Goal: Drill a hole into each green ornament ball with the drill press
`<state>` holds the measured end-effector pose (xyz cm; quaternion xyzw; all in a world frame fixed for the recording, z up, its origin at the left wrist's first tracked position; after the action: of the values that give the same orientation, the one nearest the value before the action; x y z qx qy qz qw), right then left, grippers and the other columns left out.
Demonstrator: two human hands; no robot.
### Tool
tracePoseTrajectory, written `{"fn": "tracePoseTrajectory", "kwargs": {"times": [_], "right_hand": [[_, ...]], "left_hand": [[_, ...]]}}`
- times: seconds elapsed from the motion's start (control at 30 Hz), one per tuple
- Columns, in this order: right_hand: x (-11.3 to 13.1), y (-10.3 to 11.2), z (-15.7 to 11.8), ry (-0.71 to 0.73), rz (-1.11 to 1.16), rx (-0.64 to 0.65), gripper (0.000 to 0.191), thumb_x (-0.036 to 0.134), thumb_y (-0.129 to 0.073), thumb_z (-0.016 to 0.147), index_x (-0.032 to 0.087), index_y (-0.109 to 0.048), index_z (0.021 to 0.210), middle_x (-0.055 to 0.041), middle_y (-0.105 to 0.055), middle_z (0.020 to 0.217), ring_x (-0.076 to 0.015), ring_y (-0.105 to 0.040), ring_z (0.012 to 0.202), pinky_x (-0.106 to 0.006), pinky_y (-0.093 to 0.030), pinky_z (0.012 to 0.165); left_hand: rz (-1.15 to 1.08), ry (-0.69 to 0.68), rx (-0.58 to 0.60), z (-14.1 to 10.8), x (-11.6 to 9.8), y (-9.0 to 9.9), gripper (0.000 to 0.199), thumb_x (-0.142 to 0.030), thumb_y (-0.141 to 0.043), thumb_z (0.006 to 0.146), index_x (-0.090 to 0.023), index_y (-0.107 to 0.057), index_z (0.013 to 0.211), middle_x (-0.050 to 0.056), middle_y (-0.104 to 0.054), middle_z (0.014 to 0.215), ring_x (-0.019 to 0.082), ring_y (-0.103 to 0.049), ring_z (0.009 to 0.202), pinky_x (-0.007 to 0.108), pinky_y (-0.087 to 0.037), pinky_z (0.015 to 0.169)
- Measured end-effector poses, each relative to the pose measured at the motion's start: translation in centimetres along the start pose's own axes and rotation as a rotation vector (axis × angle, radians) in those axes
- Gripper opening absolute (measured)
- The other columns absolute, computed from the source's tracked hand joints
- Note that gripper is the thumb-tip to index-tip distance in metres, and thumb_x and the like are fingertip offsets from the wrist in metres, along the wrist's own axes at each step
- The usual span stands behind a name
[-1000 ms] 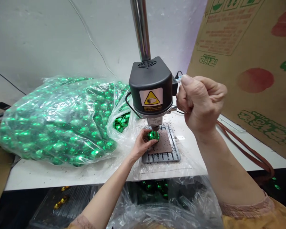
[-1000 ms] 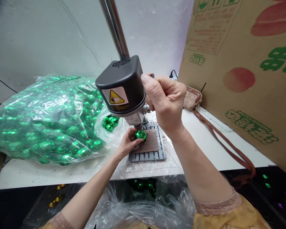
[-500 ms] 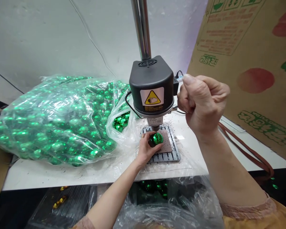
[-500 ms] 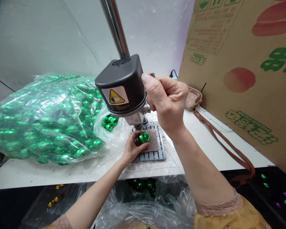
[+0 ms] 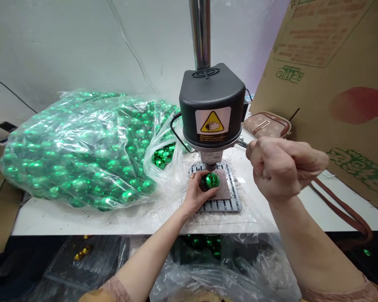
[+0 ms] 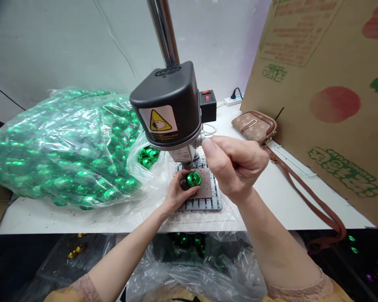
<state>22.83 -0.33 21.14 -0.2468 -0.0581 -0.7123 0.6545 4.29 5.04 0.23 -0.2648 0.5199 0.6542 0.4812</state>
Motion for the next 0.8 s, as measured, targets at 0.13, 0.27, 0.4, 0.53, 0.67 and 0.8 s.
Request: {"fn": "tracePoseTrajectory", "kwargs": {"times": [0.13, 0.27, 0.4, 0.53, 0.67, 0.8], "right_hand": [[-0.2, 0.5, -0.6, 0.012, -0.012, 0.029, 0.052, 0.017, -0.063, 0.093, 0.018, -0.025, 0.058, 0.0045, -0.030, 0.052, -0.0050, -0.026, 0.046, -0.032, -0.016, 0.049], [-0.2, 0.6, -0.9, 0.063, 0.008, 0.050, 0.051, 0.015, -0.061, 0.093, 0.018, -0.022, 0.060, 0.0046, -0.029, 0.053, -0.0056, -0.028, 0.046, -0.032, -0.017, 0.049], [0.0, 0.7, -1.4, 0.126, -0.009, 0.041, 0.051, 0.011, -0.061, 0.090, 0.019, -0.018, 0.062, 0.0053, -0.027, 0.053, -0.0044, -0.026, 0.045, -0.032, -0.018, 0.050], [0.3, 0.6, -2.0, 0.179, -0.022, 0.064, 0.048, 0.007, -0.060, 0.087, 0.019, -0.020, 0.062, 0.0054, -0.028, 0.055, -0.0037, -0.024, 0.046, -0.032, -0.019, 0.052], [0.3, 0.6, -2.3, 0.206, -0.010, 0.081, 0.048, 0.004, -0.058, 0.085, 0.020, -0.018, 0.064, 0.0052, -0.026, 0.058, -0.0041, -0.022, 0.049, -0.033, -0.019, 0.054], [0.1, 0.7, -2.6, 0.192, -0.015, 0.101, 0.044, 0.002, -0.057, 0.083, 0.020, -0.021, 0.064, 0.0047, -0.028, 0.059, -0.0047, -0.025, 0.050, -0.033, -0.018, 0.056]], "left_hand": [[0.010, 0.005, -0.007, -0.1, 0.0, 0.1, 0.051, -0.026, -0.094, 0.075, -0.024, -0.068, 0.120, 0.007, -0.071, 0.118, 0.027, -0.066, 0.113, 0.041, -0.054, 0.098], [-0.003, -0.001, 0.000, -0.1, -0.2, 0.1, 0.050, -0.026, -0.093, 0.076, -0.024, -0.068, 0.119, 0.006, -0.071, 0.117, 0.027, -0.066, 0.112, 0.041, -0.054, 0.097], [-0.008, -0.010, 0.006, -0.1, -0.2, 0.1, 0.049, -0.027, -0.093, 0.077, -0.025, -0.068, 0.120, 0.005, -0.071, 0.117, 0.027, -0.065, 0.112, 0.042, -0.053, 0.097], [-0.008, -0.004, 0.001, -0.1, -0.1, 0.0, 0.049, -0.026, -0.093, 0.076, -0.024, -0.068, 0.118, 0.005, -0.071, 0.116, 0.027, -0.066, 0.111, 0.041, -0.053, 0.096], [0.009, 0.013, -0.007, -0.1, 0.0, 0.1, 0.051, -0.026, -0.094, 0.076, -0.025, -0.068, 0.119, 0.005, -0.070, 0.116, 0.027, -0.066, 0.111, 0.041, -0.054, 0.095], [0.015, 0.017, -0.010, -0.1, 0.0, 0.1, 0.050, -0.025, -0.094, 0.075, -0.025, -0.068, 0.118, 0.005, -0.070, 0.115, 0.026, -0.067, 0.110, 0.041, -0.054, 0.095]]}}
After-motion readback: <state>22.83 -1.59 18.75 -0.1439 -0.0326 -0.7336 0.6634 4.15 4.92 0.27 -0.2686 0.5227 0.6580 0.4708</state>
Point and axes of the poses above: each hand's wrist, its own z-axis towards the middle knuckle, its own y-axis out of the back of the hand, x = y × z, the point moved 8 cm from there along z, towards the middle knuckle
